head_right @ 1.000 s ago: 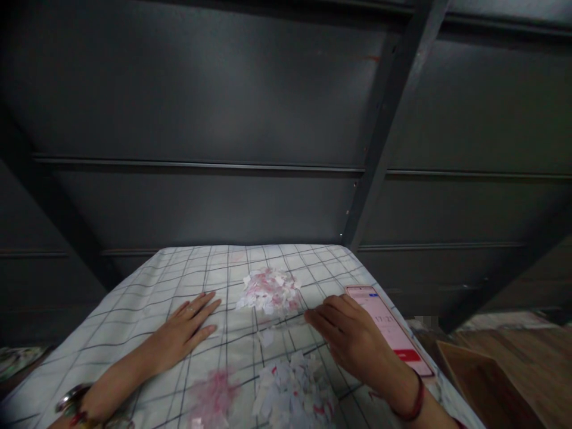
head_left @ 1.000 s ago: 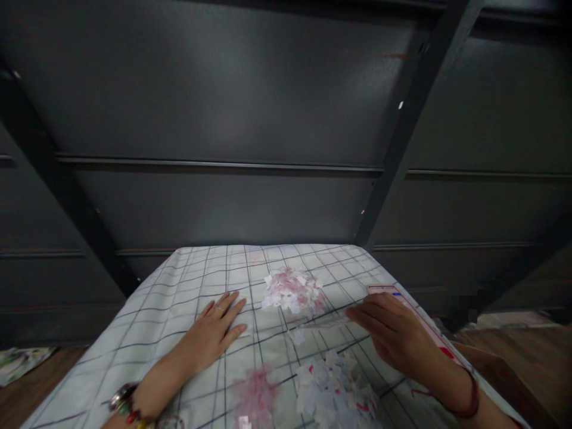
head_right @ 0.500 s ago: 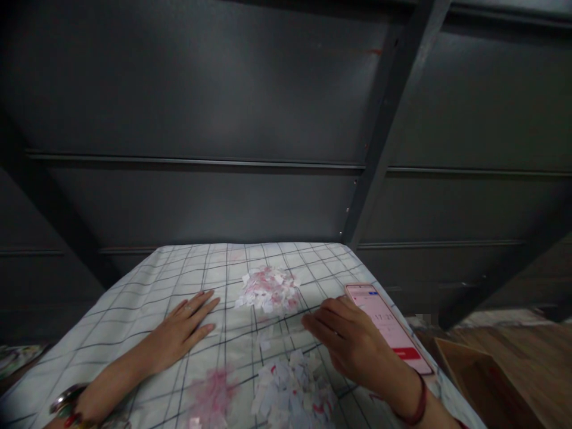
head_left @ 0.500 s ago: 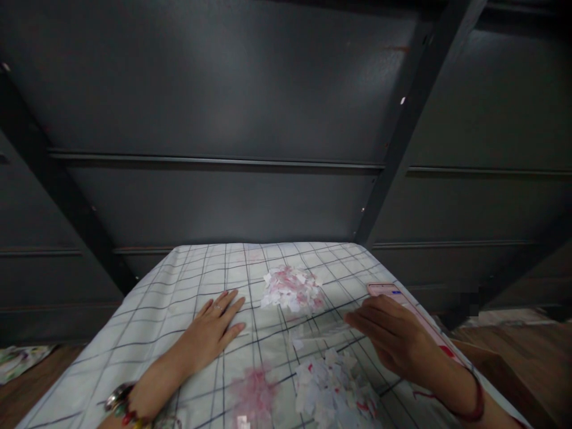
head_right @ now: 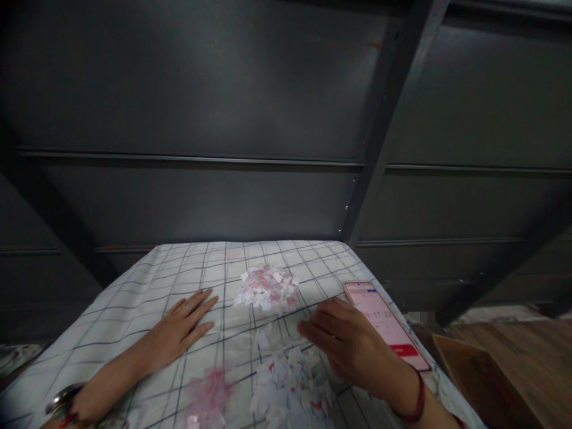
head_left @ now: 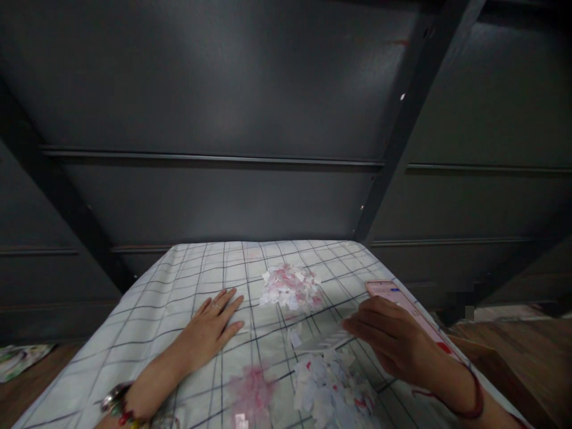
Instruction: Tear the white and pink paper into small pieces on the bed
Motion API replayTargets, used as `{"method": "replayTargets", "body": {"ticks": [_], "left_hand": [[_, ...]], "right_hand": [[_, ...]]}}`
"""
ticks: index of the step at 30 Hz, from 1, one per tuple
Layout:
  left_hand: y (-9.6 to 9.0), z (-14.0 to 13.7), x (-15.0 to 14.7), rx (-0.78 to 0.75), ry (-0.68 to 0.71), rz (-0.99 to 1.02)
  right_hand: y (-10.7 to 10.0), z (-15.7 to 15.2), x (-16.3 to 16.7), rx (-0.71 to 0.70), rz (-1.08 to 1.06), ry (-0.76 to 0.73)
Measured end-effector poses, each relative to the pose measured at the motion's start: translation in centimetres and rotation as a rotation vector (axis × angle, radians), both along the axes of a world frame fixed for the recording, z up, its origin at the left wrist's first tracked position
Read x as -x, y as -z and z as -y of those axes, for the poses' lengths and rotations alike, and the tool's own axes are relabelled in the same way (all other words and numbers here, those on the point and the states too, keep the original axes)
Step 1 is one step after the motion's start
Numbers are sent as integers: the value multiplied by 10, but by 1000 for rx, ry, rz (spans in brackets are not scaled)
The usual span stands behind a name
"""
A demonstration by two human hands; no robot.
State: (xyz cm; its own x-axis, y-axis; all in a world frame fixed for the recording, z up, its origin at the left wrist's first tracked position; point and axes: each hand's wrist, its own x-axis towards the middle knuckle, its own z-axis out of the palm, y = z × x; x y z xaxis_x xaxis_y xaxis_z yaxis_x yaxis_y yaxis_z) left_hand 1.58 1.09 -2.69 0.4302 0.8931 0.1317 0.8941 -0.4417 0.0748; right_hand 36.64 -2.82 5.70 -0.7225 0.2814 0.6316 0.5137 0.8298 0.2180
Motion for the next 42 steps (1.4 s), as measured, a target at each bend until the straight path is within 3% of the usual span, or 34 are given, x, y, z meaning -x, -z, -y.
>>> {"method": "replayTargets", "body": {"ticks": [9,16,22,29,36,42], "left_hand": [[-6,1,-4,60,-23,-35],[-5,2,-2,43,0,6],[-3,1,-3,29,-7,-6],[-6,2,-4,45,-10,-4],[-5,3,-4,32,-16,4],[-1,2,-2,20,-8,6]], "right_hand": [[-11,2,-4,-28,-5,23],[-4,6,7,-27,-58,-70],[-10,4,-3,16,-43,-25],[-3,9,18,-7,-49,-119],[0,3,15,-117,-72,9],[-9,2,2,-64,-17,45]]}}
